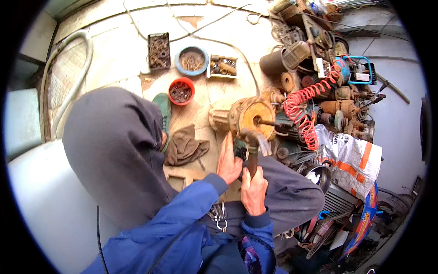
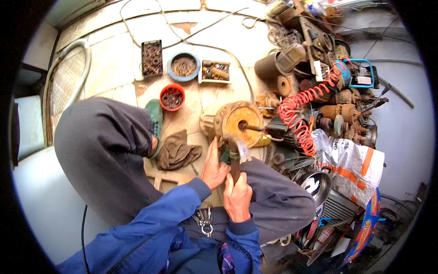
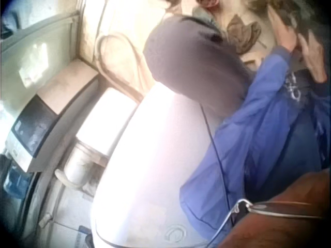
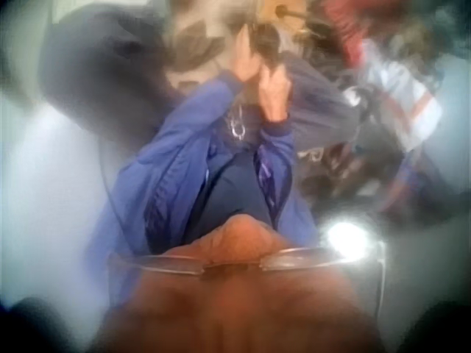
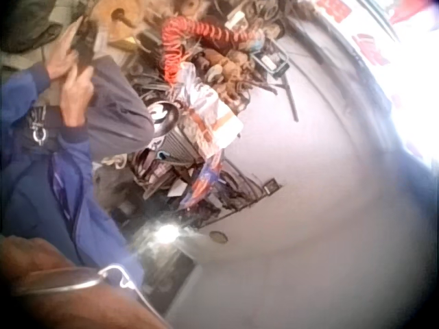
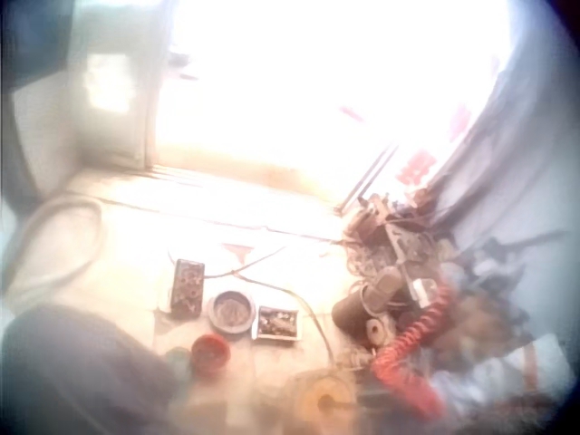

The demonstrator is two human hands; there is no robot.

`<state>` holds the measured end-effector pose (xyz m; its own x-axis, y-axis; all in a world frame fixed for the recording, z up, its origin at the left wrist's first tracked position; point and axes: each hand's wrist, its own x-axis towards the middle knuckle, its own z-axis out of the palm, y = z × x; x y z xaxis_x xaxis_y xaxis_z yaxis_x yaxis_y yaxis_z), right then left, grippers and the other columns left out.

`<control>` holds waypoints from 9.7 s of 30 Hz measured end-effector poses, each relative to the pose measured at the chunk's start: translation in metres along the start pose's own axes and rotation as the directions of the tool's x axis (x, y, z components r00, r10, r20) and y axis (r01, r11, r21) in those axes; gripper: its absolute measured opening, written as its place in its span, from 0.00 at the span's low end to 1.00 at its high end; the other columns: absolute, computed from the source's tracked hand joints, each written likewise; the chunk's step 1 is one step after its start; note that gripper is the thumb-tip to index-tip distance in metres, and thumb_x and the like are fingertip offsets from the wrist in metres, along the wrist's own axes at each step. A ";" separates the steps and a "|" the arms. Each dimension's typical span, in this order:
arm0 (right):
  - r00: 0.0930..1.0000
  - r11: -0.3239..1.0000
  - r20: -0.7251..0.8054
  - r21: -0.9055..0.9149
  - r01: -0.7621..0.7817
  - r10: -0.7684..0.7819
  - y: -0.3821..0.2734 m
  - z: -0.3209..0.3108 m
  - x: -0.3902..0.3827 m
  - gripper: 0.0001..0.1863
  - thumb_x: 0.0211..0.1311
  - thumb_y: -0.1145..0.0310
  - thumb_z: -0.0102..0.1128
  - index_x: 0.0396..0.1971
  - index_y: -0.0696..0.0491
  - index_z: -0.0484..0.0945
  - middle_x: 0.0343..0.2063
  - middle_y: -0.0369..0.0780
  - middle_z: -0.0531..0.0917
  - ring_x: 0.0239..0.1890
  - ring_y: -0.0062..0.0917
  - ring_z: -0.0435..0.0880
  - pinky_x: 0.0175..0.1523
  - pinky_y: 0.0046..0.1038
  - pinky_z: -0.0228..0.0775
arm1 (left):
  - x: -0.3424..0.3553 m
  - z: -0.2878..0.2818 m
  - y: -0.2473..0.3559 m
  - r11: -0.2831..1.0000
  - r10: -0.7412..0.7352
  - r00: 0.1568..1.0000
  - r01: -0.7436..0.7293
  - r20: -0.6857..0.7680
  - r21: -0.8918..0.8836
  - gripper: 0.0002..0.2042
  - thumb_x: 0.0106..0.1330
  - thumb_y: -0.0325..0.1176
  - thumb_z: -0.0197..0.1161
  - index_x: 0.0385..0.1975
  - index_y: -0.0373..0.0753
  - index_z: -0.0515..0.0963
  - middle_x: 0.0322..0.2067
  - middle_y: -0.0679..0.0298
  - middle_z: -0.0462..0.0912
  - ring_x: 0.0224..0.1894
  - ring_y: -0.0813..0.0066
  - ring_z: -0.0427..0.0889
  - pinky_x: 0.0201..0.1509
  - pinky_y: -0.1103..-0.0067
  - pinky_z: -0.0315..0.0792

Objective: The person sits on the floor and uses a hammer to tap a metal motor housing. They then pick up small metal parts from bowls and a box, inspect them, and place them back. The person continues to handle the motor and small parts throughout the clip.

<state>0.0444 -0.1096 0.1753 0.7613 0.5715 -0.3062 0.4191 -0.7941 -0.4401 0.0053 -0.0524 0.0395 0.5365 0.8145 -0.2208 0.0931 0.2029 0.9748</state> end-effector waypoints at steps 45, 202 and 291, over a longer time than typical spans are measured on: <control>0.905 0.903 -0.407 0.425 0.063 0.128 -0.047 0.020 0.054 0.12 0.75 0.68 0.57 0.42 0.63 0.71 0.20 0.42 0.79 0.18 0.26 0.77 0.27 0.29 0.72 | 0.158 -0.066 0.009 0.993 0.071 0.984 -0.053 0.165 -0.108 0.21 0.76 0.44 0.54 0.58 0.37 0.84 0.55 0.50 0.84 0.56 0.52 0.79 0.66 0.64 0.70; 0.868 0.840 -0.330 0.518 -0.161 0.370 -0.045 0.000 0.046 0.08 0.77 0.71 0.51 0.42 0.61 0.69 0.22 0.41 0.77 0.16 0.22 0.75 0.23 0.27 0.70 | 0.145 -0.014 0.010 0.995 0.026 0.948 -0.054 0.318 0.081 0.23 0.78 0.49 0.46 0.61 0.46 0.83 0.68 0.49 0.73 0.74 0.40 0.59 0.78 0.52 0.55; 0.830 0.286 -0.196 0.957 0.046 0.521 0.083 0.030 0.050 0.12 0.67 0.74 0.65 0.47 0.63 0.81 0.35 0.39 0.86 0.32 0.23 0.82 0.40 0.28 0.75 | 0.005 -0.008 -0.021 0.977 -0.188 0.893 0.211 0.409 -0.011 0.43 0.64 0.19 0.51 0.82 0.42 0.45 0.73 0.52 0.65 0.57 0.65 0.79 0.46 0.78 0.76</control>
<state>0.1022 -0.1409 0.0987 0.9477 0.0200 -0.3184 -0.3184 -0.0025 -0.9479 -0.0006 -0.0478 0.0172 0.8044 0.4672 -0.3669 0.1948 0.3759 0.9059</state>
